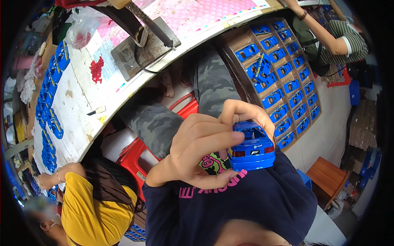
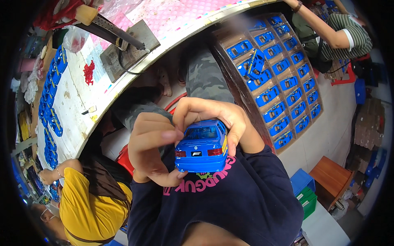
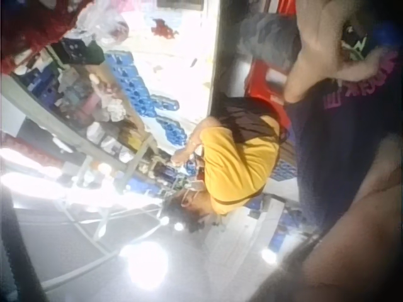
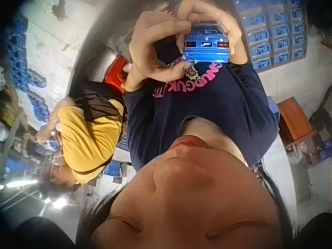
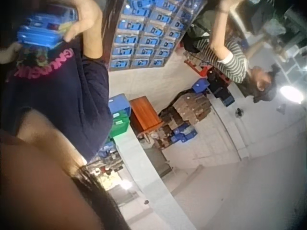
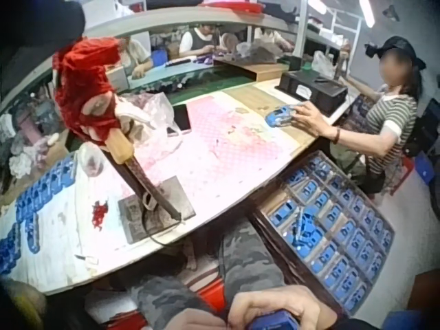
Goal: The person repeatedly picks up blue plastic car-shaped frames and uses a heated metal rod to smooth or melt edges and seams. They handle the parts one by one, rotating them to access different sides, and place the finished pieces into a cardboard tray.
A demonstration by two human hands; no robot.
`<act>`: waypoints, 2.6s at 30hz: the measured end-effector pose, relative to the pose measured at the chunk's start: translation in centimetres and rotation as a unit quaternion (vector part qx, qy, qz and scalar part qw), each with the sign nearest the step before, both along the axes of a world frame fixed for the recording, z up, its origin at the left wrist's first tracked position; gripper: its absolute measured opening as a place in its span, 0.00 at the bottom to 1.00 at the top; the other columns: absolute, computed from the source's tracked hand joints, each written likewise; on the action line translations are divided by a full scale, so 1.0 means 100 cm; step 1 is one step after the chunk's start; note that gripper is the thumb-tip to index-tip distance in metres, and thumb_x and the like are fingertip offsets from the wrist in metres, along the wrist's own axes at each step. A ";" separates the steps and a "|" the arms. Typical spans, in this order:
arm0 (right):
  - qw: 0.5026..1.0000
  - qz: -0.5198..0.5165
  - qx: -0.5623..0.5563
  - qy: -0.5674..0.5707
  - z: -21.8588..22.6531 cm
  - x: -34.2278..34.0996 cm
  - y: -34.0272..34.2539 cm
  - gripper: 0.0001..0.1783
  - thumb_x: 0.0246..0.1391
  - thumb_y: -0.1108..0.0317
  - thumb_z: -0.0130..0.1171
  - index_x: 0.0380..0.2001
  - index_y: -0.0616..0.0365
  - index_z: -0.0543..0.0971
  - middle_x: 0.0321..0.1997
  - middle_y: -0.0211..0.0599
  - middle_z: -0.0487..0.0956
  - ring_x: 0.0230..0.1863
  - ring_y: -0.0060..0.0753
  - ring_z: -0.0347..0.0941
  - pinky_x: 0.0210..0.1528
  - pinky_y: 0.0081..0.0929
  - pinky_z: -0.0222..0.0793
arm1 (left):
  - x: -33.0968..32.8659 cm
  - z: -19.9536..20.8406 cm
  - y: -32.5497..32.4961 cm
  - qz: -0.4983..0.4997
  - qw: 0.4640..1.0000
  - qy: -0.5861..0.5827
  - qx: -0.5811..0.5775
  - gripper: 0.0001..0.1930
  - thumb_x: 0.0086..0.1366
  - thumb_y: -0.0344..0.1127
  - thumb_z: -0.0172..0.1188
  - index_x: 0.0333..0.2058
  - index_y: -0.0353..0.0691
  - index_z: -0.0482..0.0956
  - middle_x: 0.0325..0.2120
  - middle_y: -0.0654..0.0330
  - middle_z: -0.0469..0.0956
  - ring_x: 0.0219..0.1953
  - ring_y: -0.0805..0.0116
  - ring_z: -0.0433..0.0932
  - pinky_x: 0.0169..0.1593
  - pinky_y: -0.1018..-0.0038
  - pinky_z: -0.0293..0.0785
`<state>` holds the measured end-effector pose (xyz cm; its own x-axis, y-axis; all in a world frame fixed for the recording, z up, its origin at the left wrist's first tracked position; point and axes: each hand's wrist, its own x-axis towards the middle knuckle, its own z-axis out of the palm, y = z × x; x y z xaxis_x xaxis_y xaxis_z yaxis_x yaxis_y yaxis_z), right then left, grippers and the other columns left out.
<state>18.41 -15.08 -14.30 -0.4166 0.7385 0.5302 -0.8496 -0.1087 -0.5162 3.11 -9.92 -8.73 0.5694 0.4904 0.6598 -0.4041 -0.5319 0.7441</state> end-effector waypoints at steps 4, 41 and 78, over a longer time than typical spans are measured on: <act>1.000 -0.003 0.005 0.008 -0.004 0.003 0.002 0.49 0.24 0.56 0.72 0.44 0.73 0.54 0.39 0.52 0.67 0.43 0.38 0.67 0.44 0.28 0.63 | 0.002 -0.003 -0.002 0.029 0.999 0.005 0.025 0.22 0.39 0.34 0.63 0.36 0.34 0.71 0.29 0.55 0.73 0.28 0.63 0.70 0.30 0.75 0.64; 0.816 -0.459 -0.205 -0.286 -0.013 0.021 0.064 0.34 0.39 0.76 0.61 0.50 0.63 0.57 0.40 0.37 0.69 0.37 0.19 0.67 0.37 0.17 0.65 | 0.017 -0.073 0.037 0.172 0.883 0.046 -0.435 0.21 0.60 0.42 0.41 0.45 0.30 0.62 0.28 0.59 0.68 0.30 0.74 0.66 0.36 0.79 0.61; 0.679 -0.547 0.098 -0.479 0.026 0.037 0.083 0.37 0.25 0.67 0.70 0.43 0.69 0.67 0.44 0.50 0.70 0.47 0.39 0.68 0.48 0.27 0.63 | 0.030 -0.065 0.052 0.067 0.869 -0.090 -0.481 0.29 0.59 0.49 0.33 0.49 0.26 0.57 0.31 0.59 0.67 0.32 0.74 0.60 0.37 0.79 0.55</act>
